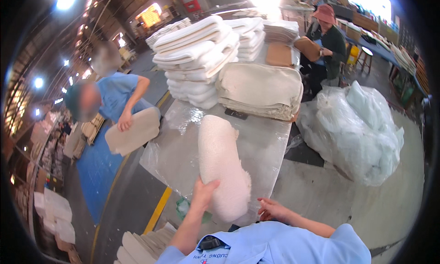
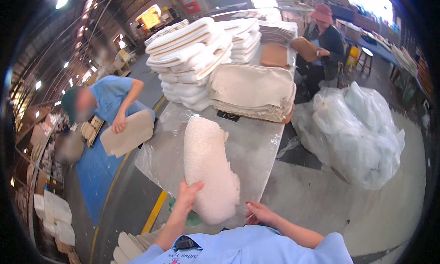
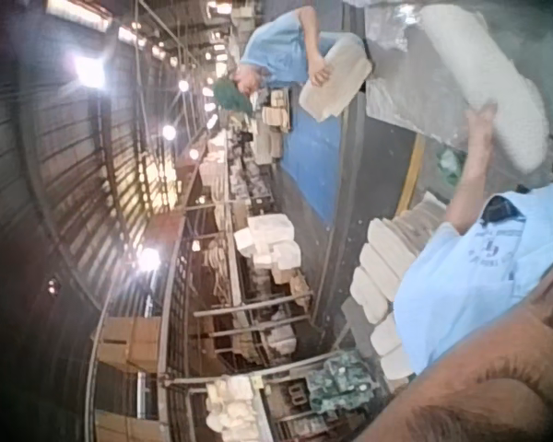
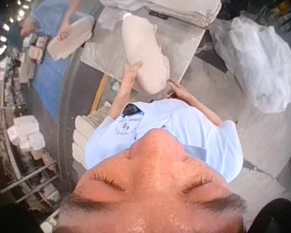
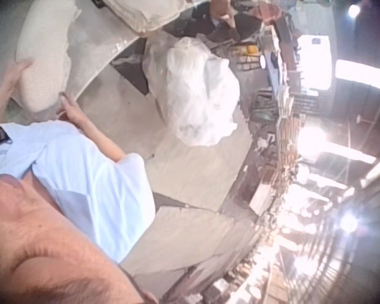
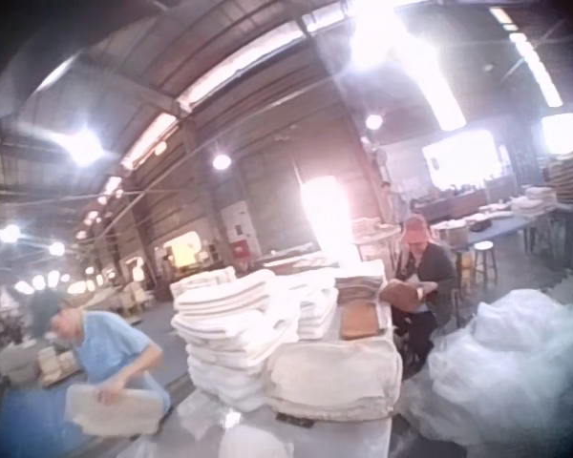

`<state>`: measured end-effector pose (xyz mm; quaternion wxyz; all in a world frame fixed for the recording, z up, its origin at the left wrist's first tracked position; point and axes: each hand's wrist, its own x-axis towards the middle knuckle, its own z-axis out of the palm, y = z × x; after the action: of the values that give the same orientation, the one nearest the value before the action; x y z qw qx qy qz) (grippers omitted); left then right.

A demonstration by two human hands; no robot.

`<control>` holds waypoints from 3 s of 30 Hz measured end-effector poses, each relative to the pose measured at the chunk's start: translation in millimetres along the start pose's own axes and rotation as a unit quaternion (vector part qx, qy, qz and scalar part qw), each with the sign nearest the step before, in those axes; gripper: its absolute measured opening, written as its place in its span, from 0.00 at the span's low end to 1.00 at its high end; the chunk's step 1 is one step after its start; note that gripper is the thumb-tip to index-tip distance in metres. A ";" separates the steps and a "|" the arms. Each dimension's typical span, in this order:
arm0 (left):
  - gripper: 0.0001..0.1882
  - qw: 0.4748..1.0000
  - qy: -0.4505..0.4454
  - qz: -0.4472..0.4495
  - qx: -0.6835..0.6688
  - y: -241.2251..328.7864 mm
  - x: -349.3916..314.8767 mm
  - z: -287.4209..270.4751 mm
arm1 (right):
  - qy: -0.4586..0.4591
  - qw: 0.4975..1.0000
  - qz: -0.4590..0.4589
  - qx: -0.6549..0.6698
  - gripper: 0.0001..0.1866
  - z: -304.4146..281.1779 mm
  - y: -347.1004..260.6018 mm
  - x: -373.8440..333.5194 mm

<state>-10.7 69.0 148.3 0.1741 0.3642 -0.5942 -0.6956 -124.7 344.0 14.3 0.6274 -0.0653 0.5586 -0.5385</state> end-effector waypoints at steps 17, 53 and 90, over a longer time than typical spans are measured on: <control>0.42 0.785 -0.312 -0.028 0.534 -17.2 -55.3 -3.4 | 0.310 0.920 -0.172 0.167 0.21 -56.9 -28.2 -1.6; 0.19 0.783 -0.154 0.090 0.596 -169.0 79.8 60.9 | 0.106 0.802 -0.120 -0.576 0.18 -57.9 -71.8 106.4; 0.37 0.810 -0.169 -0.359 0.433 -102.9 -44.4 -123.0 | 0.145 0.957 -0.230 0.101 0.26 -74.5 -5.5 11.3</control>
<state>126.6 36.8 60.0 -0.3667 0.4660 -0.6809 -0.4299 -187.8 372.0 -16.4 0.4022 -0.0495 0.5567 -0.7252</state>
